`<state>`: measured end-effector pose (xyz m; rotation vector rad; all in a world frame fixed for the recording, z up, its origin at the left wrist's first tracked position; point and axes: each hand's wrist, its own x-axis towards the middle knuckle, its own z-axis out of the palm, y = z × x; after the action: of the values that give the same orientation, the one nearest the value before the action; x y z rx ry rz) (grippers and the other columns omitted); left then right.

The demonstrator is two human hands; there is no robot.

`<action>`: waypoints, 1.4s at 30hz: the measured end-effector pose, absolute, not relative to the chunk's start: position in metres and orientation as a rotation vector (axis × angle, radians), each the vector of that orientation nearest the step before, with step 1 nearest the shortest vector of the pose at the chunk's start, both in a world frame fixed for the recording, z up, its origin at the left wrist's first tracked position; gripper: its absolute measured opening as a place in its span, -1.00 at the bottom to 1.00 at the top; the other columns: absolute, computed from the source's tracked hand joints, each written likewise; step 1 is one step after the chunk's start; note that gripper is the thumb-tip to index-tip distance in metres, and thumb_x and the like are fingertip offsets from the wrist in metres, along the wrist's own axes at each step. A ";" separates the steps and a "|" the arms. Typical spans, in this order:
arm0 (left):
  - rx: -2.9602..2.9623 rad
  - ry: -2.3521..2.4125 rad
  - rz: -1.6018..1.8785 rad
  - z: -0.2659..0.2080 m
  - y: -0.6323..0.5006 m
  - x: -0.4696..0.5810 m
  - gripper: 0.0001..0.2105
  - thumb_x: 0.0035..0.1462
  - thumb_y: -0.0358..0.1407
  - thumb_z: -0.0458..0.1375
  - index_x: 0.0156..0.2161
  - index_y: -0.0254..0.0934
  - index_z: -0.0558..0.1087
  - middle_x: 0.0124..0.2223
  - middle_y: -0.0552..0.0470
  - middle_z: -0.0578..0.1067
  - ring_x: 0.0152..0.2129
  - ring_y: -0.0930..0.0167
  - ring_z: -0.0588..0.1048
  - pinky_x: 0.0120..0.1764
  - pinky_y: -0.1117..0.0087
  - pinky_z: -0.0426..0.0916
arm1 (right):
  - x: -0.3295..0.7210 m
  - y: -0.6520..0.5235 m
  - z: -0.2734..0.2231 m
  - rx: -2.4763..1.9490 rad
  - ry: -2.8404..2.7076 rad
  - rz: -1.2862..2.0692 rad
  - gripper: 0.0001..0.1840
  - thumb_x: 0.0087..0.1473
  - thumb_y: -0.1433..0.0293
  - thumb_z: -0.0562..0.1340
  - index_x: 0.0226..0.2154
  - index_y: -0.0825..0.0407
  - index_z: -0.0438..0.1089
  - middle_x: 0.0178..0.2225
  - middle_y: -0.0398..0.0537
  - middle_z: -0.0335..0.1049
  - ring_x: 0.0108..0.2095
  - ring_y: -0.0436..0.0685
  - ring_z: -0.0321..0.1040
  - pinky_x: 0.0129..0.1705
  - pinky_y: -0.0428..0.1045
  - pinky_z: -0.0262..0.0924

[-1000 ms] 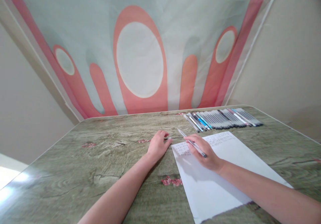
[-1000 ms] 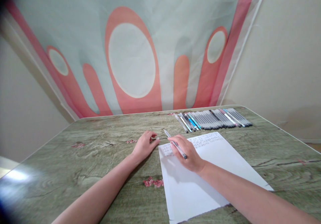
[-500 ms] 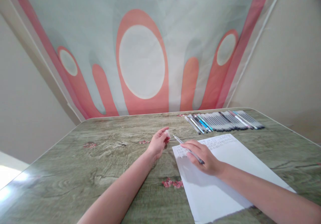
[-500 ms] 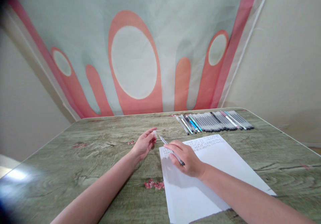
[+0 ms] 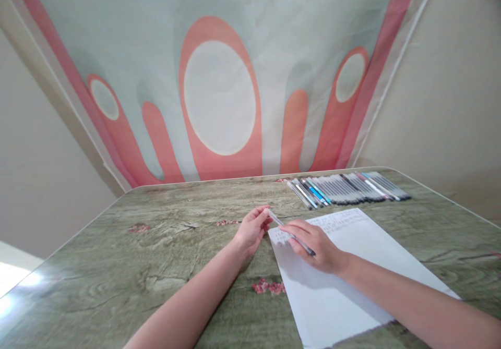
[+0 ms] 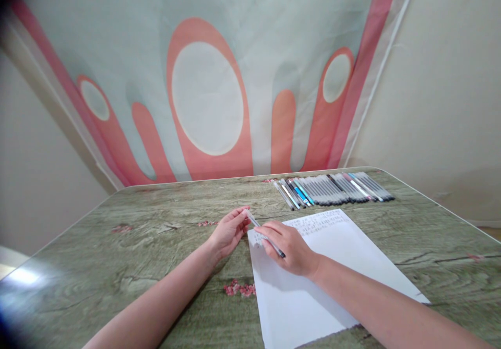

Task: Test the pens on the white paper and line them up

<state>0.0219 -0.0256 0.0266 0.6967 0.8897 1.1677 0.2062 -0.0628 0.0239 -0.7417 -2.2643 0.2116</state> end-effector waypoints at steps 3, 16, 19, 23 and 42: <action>0.775 0.876 1.150 0.028 -0.031 0.027 -0.69 -0.06 -0.27 0.21 -0.18 -0.31 0.32 -0.40 0.07 0.44 -0.49 0.54 0.40 -0.35 0.50 0.26 | 0.206 -0.062 0.024 -0.757 -2.263 0.204 -0.61 0.09 0.44 0.02 0.01 0.01 0.20 -0.16 0.04 0.31 -0.15 0.10 0.27 -0.12 0.03 0.22; 1.012 0.805 1.117 0.034 -0.052 0.043 -0.51 -0.05 -0.21 0.19 -0.05 -0.27 0.09 -0.32 0.00 0.48 -0.44 0.44 0.47 -0.29 0.37 0.29 | 0.209 -0.062 0.022 -0.665 -2.276 -0.009 -0.51 0.05 0.52 0.03 0.07 0.05 0.13 -0.17 0.08 0.32 -0.19 0.11 0.29 -0.21 0.01 0.26; 0.974 0.775 1.093 0.039 -0.053 0.040 -0.49 -0.07 -0.23 0.22 -0.05 -0.27 0.10 -0.33 -0.01 0.49 -0.47 0.43 0.47 -0.32 0.38 0.29 | 0.208 -0.063 0.023 -0.625 -2.286 -0.081 -0.48 0.04 0.53 0.03 0.09 0.05 0.10 -0.17 0.09 0.32 -0.20 0.12 0.29 -0.24 0.02 0.27; 0.924 0.753 1.073 0.043 -0.055 0.038 -0.47 -0.11 -0.25 0.25 -0.05 -0.27 0.12 -0.34 -0.01 0.50 -0.47 0.45 0.47 -0.30 0.40 0.29 | 0.209 -0.064 0.022 -0.619 -2.289 -0.146 -0.52 0.05 0.53 0.02 0.07 0.05 0.13 -0.20 0.08 0.33 -0.20 0.12 0.30 -0.24 0.02 0.27; 1.098 1.029 1.178 0.015 -0.028 0.028 -0.61 -0.06 -0.17 0.18 -0.14 -0.33 0.25 -0.29 -0.08 0.48 -0.37 0.43 0.45 -0.29 0.40 0.31 | 0.210 -0.018 0.033 -1.237 -2.353 -0.296 -0.83 0.07 0.44 0.08 -0.27 0.03 0.34 -0.37 -0.04 0.28 -0.28 0.09 0.24 -0.24 -0.01 0.11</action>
<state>0.0277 -0.0276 0.0145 1.0977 1.0292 1.1782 0.2100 -0.0185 0.0331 -1.2367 -2.3526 -0.2962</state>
